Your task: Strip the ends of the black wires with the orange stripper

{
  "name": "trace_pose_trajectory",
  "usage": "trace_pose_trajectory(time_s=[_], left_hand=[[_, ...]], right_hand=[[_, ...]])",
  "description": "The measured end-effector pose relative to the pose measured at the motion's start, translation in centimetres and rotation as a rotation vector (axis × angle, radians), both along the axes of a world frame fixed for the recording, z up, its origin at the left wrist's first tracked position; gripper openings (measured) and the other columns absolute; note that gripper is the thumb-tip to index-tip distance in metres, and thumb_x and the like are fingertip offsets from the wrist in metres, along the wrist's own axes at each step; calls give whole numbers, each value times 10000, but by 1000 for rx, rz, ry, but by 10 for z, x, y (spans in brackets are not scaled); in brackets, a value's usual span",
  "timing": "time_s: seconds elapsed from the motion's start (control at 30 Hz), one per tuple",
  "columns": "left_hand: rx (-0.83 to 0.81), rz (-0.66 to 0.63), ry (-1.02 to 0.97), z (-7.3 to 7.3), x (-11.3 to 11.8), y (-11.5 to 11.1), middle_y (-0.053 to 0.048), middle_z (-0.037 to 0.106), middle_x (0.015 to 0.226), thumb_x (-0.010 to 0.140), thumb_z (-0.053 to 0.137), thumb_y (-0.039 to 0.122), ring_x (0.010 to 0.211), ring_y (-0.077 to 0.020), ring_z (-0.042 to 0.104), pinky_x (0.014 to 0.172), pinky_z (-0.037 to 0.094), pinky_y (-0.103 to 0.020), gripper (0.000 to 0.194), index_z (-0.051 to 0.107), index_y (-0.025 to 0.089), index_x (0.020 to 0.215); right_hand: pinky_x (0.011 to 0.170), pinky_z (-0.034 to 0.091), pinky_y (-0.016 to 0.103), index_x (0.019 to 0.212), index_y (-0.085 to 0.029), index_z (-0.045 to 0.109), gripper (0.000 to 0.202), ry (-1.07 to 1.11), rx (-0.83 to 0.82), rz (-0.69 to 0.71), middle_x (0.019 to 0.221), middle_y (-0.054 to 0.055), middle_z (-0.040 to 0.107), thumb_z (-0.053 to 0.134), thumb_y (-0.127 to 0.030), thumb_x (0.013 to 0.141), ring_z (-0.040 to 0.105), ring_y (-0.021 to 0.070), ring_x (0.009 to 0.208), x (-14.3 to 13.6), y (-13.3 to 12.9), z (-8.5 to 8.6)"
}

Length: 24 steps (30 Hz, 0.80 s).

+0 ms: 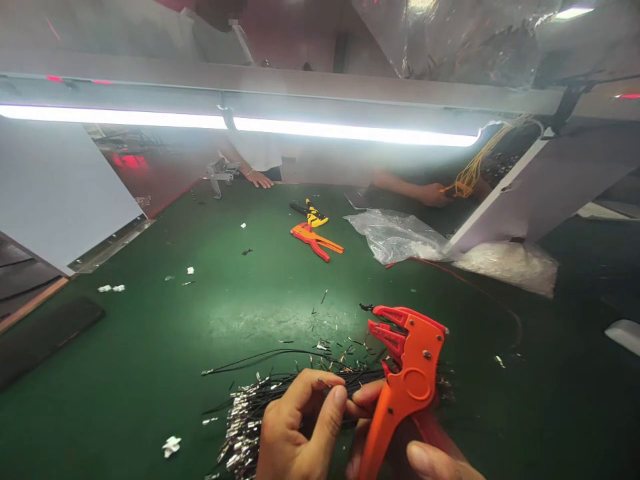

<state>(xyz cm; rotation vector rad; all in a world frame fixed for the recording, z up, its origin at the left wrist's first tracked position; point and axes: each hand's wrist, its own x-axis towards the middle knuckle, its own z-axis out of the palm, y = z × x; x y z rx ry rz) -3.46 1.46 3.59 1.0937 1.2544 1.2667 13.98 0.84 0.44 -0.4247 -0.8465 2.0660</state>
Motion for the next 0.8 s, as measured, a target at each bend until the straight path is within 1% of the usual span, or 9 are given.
trace_pose_trajectory(time_s=[0.13, 0.2, 0.27, 0.37, 0.47, 0.6, 0.67, 0.8], left_hand=[[-43, -7, 59, 4, -1, 1, 29, 776, 675, 894, 655, 456, 628, -130, 720, 644, 512, -185, 266, 724, 240, 754], [-48, 22, 87, 3, -1, 0, 27, 774, 669, 891, 656, 459, 611, -131, 711, 634, 505, -188, 283, 724, 238, 728], [-48, 49, 80, 1, 0, -1, 24, 768, 665, 887, 659, 474, 612, -138, 710, 637, 510, -196, 298, 720, 236, 718], [-40, 64, 57, -3, 1, -3, 22, 751, 650, 896, 656, 477, 611, -145, 704, 637, 513, -204, 316, 703, 227, 710], [-10, 79, 45, -6, 2, -3, 33, 740, 638, 904, 662, 455, 615, -140, 700, 647, 511, -200, 271, 718, 234, 757], [51, 81, 40, -7, 2, -3, 27, 773, 692, 890, 684, 424, 660, -151, 721, 700, 531, -216, 181, 769, 266, 906], [53, 67, 43, -5, 2, -3, 14, 783, 713, 891, 678, 420, 674, -159, 730, 705, 532, -225, 183, 771, 264, 905], [-9, 53, 5, 0, 1, -1, 6, 784, 701, 899, 641, 439, 672, -167, 733, 723, 537, -235, 218, 751, 254, 864]], right_hand=[[876, 484, 394, 1295, -270, 636, 440, -22, 14, -12, 1019, 94, 798, 666, -439, 891, 735, 246, 945, -1, 3, 1], [858, 495, 390, 1283, -280, 644, 437, -26, 2, -14, 1021, 92, 796, 687, -442, 879, 733, 241, 939, -2, 3, 1], [804, 505, 363, 1271, -292, 650, 433, -23, -14, -13, 1034, 86, 790, 704, -446, 869, 734, 233, 922, -3, 3, 1], [791, 505, 354, 1266, -291, 653, 439, -25, -21, -12, 1012, 82, 794, 710, -453, 862, 742, 225, 885, -3, 2, -2], [771, 503, 355, 1274, -273, 648, 464, -22, -26, -20, 1000, 97, 800, 712, -452, 850, 744, 233, 876, -3, 2, -6], [764, 498, 364, 1274, -256, 642, 477, -17, -32, -30, 974, 125, 810, 700, -459, 847, 727, 241, 879, -3, 3, -8], [775, 502, 375, 1274, -258, 641, 471, -8, -47, -24, 979, 124, 806, 703, -450, 848, 726, 246, 895, -2, 4, -7], [784, 502, 349, 1263, -261, 651, 447, 24, -59, -10, 982, 83, 791, 724, -425, 854, 732, 216, 892, -2, 4, -7]])
